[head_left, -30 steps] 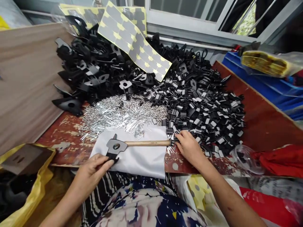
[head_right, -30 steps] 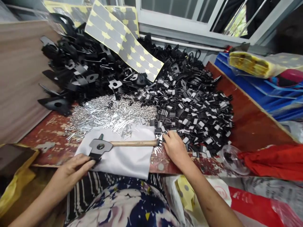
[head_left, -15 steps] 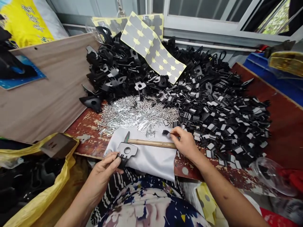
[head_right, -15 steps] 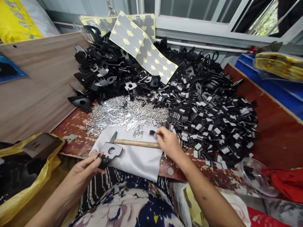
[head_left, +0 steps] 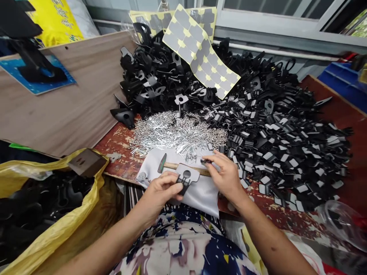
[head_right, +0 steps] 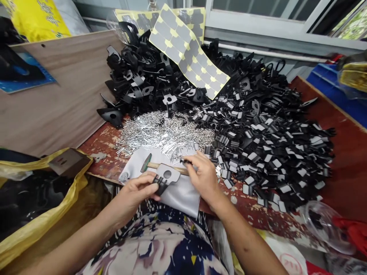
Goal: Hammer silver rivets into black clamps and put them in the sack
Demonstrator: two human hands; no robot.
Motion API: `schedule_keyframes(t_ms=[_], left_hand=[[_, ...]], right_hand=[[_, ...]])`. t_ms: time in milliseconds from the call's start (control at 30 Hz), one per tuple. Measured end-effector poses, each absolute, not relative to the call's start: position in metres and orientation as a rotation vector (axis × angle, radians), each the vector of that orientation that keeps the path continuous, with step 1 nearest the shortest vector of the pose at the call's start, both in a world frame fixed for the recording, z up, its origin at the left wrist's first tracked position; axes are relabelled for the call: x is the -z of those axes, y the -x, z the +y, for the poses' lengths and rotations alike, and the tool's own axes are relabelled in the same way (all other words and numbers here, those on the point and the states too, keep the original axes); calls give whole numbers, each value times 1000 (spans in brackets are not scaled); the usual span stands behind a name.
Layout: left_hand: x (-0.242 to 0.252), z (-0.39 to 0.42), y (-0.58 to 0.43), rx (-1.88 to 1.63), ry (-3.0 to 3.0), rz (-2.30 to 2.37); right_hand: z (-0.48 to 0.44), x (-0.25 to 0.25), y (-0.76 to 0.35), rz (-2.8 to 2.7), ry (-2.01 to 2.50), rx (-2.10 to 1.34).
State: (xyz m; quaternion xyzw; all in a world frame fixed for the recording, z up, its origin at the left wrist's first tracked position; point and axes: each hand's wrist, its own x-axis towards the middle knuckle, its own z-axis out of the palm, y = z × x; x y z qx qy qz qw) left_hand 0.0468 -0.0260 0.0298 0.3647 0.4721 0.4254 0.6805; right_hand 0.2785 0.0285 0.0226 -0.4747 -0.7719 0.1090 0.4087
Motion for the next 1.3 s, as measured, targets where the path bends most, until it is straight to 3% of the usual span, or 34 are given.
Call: schedule_keyframes(t_ms=[400, 767, 833, 1000, 1300], left_hand=[[-31, -14, -67, -1023, -788, 890], [-28, -17, -36, -1010, -1042, 1045], [-24, -19, -28, -1023, -975, 1042], [-17, -27, -18, -1023, -892, 1105], [-19, -27, -24, -978, -862, 1135]], right_hand=[[6, -22, -234, -1847, 915, -376], [16, -26, -247, -1911, 897, -1251], [47, -30, -261, -2082, 989, -1103], [122, -24, -283, -2360, 1332, -254], [120, -19, -271, -2432, 1329, -35]])
